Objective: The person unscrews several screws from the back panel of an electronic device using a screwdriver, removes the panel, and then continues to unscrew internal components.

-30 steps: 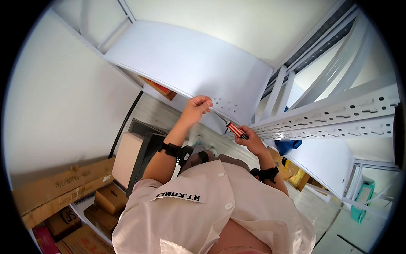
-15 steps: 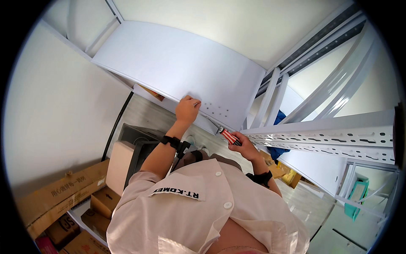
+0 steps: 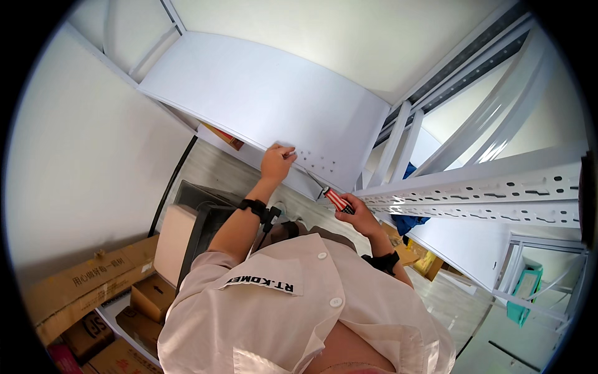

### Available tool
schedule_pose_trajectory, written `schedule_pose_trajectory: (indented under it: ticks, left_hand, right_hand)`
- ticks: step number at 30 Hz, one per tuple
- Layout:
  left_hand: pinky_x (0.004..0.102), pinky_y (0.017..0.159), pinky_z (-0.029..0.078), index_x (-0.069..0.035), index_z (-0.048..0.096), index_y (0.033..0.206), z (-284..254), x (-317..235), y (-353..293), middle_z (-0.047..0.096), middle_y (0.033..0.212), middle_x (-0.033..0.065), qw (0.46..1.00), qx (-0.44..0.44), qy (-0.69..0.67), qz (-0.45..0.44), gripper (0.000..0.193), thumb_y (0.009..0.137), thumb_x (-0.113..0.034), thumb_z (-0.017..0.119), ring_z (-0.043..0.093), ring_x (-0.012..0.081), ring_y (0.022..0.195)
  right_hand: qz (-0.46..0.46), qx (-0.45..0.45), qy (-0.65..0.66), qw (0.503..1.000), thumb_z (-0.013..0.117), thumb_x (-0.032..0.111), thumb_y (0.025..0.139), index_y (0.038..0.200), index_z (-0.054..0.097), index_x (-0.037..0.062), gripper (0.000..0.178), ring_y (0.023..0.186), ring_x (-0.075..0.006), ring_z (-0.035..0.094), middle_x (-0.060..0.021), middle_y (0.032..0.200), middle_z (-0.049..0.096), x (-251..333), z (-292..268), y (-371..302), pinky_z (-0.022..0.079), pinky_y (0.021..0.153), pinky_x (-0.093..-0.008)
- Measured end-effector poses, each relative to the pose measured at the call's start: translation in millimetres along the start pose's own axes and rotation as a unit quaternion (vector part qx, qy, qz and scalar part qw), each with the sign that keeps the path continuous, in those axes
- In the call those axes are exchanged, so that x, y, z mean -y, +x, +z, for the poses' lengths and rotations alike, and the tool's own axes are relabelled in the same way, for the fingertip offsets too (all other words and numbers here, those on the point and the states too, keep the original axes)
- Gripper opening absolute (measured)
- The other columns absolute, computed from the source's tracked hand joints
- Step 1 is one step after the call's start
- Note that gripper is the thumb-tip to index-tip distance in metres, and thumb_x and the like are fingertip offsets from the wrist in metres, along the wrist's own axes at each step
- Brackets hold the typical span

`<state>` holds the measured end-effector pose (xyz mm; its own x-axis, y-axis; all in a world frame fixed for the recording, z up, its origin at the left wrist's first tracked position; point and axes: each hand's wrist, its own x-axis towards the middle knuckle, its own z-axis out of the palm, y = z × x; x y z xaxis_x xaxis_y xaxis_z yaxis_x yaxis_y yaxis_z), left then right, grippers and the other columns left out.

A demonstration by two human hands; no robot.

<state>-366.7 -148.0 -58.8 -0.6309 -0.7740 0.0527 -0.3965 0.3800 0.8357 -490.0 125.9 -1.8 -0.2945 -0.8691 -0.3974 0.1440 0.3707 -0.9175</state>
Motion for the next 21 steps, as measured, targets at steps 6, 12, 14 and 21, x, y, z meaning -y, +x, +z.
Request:
schedule_pose_trajectory:
  ticks: [6, 12, 14, 21]
  left_hand:
    - [0.0335, 0.068, 0.050, -0.006, 0.068, 0.109, -7, -3, -15, 0.062, 0.089, 0.0079, 0.998, -0.059, -0.017, 0.018, 0.036, 0.075, -0.013, 0.076, 0.059, 0.0212, 0.074]
    - [0.0329, 0.066, 0.049, -0.005, 0.067, 0.105, -30, -23, -53, 0.063, 0.085, 0.0065, 0.992, -0.084, -0.088, -0.026, 0.027, 0.080, -0.014, 0.069, 0.057, 0.0201, 0.067]
    - [0.0329, 0.066, 0.049, -0.005, 0.067, 0.104, -43, -25, -69, 0.063, 0.086, 0.0065, 0.992, -0.083, -0.087, -0.041, 0.026, 0.080, -0.014, 0.069, 0.057, 0.0197, 0.066]
    - [0.0259, 0.064, 0.047, -0.003, 0.068, 0.105, -83, -10, -134, 0.063, 0.081, 0.0020, 0.986, -0.099, -0.102, -0.090, 0.024, 0.083, -0.014, 0.069, 0.053, 0.0098, 0.068]
  right_hand:
    - [0.004, 0.017, 0.002, 1.000, 0.076, 0.016, 0.079, 0.122, 0.052, 0.0020, 0.052, 0.087, -0.0088, 0.050, 0.0004, 0.096, 0.056, -8, 3, -5, 0.043, 0.078, -0.0240]
    - [-0.003, 0.038, -0.043, 0.998, 0.075, 0.017, 0.080, 0.119, 0.055, 0.0016, 0.046, 0.090, -0.0098, 0.051, -0.0003, 0.098, 0.057, -6, 13, -4, 0.043, 0.081, -0.0255]
    - [-0.024, 0.055, -0.056, 0.997, 0.074, 0.018, 0.081, 0.118, 0.055, 0.0017, 0.045, 0.086, -0.0090, 0.051, 0.0008, 0.096, 0.057, -6, 19, 1, 0.043, 0.077, -0.0249]
    - [-0.022, 0.112, 0.011, 0.993, 0.071, 0.018, 0.083, 0.113, 0.057, 0.0023, 0.037, 0.073, -0.0064, 0.049, 0.0022, 0.085, 0.055, 2, 62, 3, 0.042, 0.065, -0.0224]
